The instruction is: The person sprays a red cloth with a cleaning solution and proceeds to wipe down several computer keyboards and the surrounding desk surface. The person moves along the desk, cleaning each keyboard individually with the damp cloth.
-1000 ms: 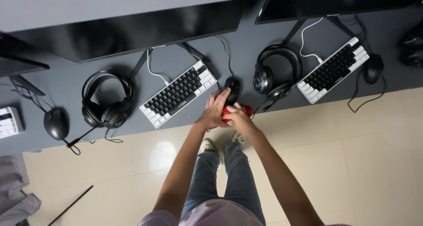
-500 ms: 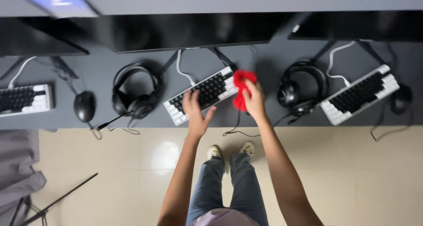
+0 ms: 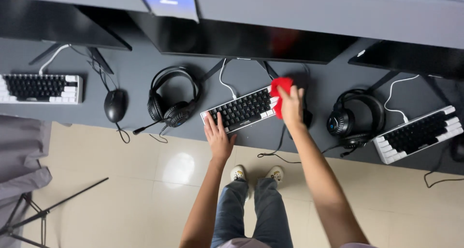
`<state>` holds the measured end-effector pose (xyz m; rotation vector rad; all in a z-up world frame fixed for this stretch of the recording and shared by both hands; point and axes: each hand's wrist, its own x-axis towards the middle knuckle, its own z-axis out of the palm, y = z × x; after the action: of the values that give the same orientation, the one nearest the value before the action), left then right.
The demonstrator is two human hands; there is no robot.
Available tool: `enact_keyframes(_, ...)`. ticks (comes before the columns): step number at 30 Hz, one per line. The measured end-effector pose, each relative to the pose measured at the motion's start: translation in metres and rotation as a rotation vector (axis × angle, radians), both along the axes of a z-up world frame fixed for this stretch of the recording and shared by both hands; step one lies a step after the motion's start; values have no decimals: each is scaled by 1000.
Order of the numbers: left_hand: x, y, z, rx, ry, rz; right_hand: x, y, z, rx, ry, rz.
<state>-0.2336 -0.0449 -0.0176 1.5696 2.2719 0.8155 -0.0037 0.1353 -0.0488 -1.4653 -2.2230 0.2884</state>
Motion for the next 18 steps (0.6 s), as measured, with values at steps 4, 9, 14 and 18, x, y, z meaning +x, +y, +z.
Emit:
enact_keyframes(4,1,0,3,3,18,-24,-46,-21,-3,51,241,-224)
enact_keyframes(9,2,-2,-7,43,40,-25,-68,-76,36,53,2,233)
enact_keyframes(14,-3,-1,1,73,2,-37,-30,-20,27,183,37,21)
enact_keyframes(18,-3,-4,3,121,-52,-37,-84,-40,0,-117,148,-256)
